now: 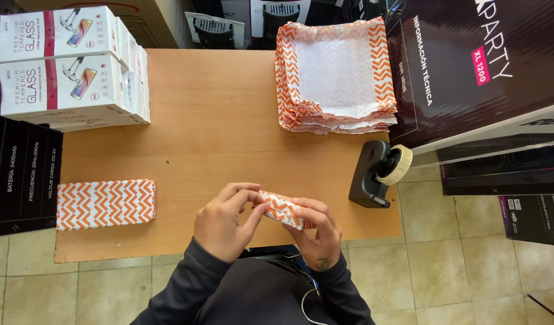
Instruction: The person wraps small boxes in patterned bubble mailers. They place a box inside a mailer, fold the flaps, and seal the package with clear tape. The process is repeated for multiple items on a wooden table.
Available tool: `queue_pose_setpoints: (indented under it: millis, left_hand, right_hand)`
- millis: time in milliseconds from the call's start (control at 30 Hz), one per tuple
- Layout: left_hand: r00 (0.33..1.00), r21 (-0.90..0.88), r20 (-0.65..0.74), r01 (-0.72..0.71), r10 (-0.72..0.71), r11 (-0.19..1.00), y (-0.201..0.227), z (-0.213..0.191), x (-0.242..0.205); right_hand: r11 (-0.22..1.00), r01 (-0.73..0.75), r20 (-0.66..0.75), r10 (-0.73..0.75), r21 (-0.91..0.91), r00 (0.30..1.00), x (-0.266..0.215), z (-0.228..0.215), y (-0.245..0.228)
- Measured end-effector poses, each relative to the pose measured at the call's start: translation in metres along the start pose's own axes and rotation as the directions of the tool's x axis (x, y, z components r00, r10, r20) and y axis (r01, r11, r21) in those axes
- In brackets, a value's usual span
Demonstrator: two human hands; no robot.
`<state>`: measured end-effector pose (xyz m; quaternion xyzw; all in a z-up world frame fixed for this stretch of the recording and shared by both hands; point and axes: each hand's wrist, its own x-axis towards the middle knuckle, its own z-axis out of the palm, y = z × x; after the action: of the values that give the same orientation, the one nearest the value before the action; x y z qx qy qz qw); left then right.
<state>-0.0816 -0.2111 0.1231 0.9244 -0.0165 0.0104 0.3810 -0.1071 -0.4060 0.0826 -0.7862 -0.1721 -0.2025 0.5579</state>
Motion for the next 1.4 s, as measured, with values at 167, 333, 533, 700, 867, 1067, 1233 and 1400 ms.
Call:
queue_pose_setpoints:
  millis: [167, 333, 533, 700, 867, 1067, 1233, 1400]
  left_hand:
    - [0.995, 0.064, -0.046, -0.082, 0.085, 0.995, 0.007, 0.01, -0.008]
    - [0.992, 0.081, -0.07, -0.103, 0.108, 0.991, 0.009, 0.015, -0.015]
    - [0.988, -0.015, -0.094, -0.128, 0.126, 0.992, 0.015, 0.007, -0.015]
    - [0.977, -0.031, -0.114, -0.186, 0.182, 0.982, 0.019, 0.0, -0.015]
    - [0.96, -0.008, -0.098, -0.265, 0.263, 0.964, 0.022, -0.014, -0.012]
    - [0.945, -0.049, -0.049, -0.327, 0.325, 0.944, 0.025, -0.022, -0.015]
    - [0.973, -0.179, -0.002, -0.229, 0.232, 0.957, 0.018, -0.027, -0.01]
    - [0.995, -0.197, 0.005, -0.095, 0.098, 0.976, -0.008, -0.021, -0.002]
  right_hand:
    - [0.999, -0.037, -0.048, 0.035, -0.029, 0.998, -0.002, 0.005, 0.005]
    - [0.999, 0.004, -0.057, -0.006, -0.047, 0.998, 0.0, 0.01, 0.009]
    - [0.967, 0.109, -0.082, -0.131, -0.231, 0.988, -0.003, 0.019, 0.014]
    - [0.979, 0.093, -0.096, -0.112, -0.179, 0.989, 0.004, 0.023, 0.011]
    - [0.993, -0.009, -0.092, -0.002, -0.121, 0.996, 0.0, 0.021, 0.018]
    - [0.995, -0.057, -0.048, 0.053, -0.084, 0.997, 0.003, 0.018, 0.02]
    - [0.997, -0.062, -0.03, 0.06, -0.051, 0.998, 0.006, 0.018, 0.019]
    - [0.985, -0.128, 0.124, 0.113, 0.118, 0.986, 0.009, 0.012, 0.015]
